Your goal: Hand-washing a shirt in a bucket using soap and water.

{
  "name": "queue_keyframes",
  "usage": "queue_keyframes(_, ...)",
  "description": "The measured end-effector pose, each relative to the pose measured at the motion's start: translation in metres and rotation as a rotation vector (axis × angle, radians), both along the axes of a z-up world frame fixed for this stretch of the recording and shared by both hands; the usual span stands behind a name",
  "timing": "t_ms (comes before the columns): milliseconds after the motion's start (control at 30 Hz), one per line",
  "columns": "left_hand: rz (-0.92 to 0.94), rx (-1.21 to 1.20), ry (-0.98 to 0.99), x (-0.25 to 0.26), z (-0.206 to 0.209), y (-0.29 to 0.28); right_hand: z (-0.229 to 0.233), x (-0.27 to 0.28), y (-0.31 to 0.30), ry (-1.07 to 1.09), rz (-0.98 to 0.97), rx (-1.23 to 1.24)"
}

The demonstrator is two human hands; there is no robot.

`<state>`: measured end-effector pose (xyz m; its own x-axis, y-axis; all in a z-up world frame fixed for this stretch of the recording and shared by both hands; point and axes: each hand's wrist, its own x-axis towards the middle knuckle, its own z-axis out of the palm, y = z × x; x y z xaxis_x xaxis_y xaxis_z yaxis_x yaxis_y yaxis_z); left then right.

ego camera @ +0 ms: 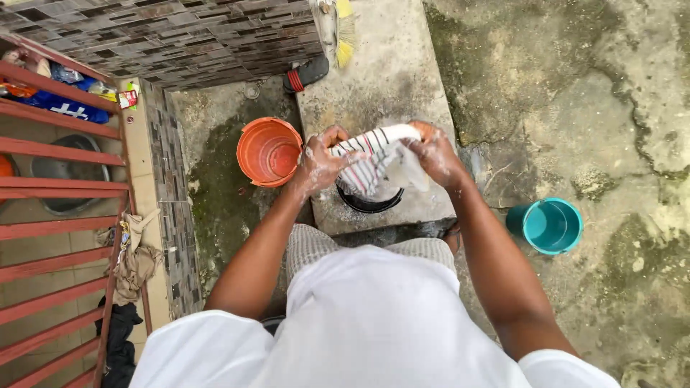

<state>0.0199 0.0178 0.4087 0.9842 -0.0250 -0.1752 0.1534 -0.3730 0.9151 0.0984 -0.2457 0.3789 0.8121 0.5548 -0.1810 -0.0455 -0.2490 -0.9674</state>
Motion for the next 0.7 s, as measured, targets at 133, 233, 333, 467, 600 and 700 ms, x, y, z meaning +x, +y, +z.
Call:
queue_keyframes(133,-0.018,0.088,-0.098,0.003,-0.022,0.008,0.025,-0.007,0.015,0.208,-0.148,0.287)
queue_keyframes(233,0.053,0.205,-0.172,0.008,-0.057,0.015,0.029,-0.008,0.01,0.158,-0.182,0.265)
queue_keyframes(333,0.145,0.196,-0.083,0.003,-0.069,0.022,0.023,-0.008,0.006,0.172,-0.201,0.343)
queue_keyframes(467,0.092,-0.111,-0.108,0.012,-0.072,0.009,0.059,-0.012,0.006,-0.059,-0.225,0.595)
queue_keyframes(600,0.007,-0.659,-0.385,0.045,-0.099,-0.038,0.097,-0.024,0.062,0.205,-0.378,0.714)
queue_keyframes(700,0.491,-0.941,-0.067,0.058,-0.049,-0.06,0.054,-0.034,0.102,-0.303,-0.516,0.224)
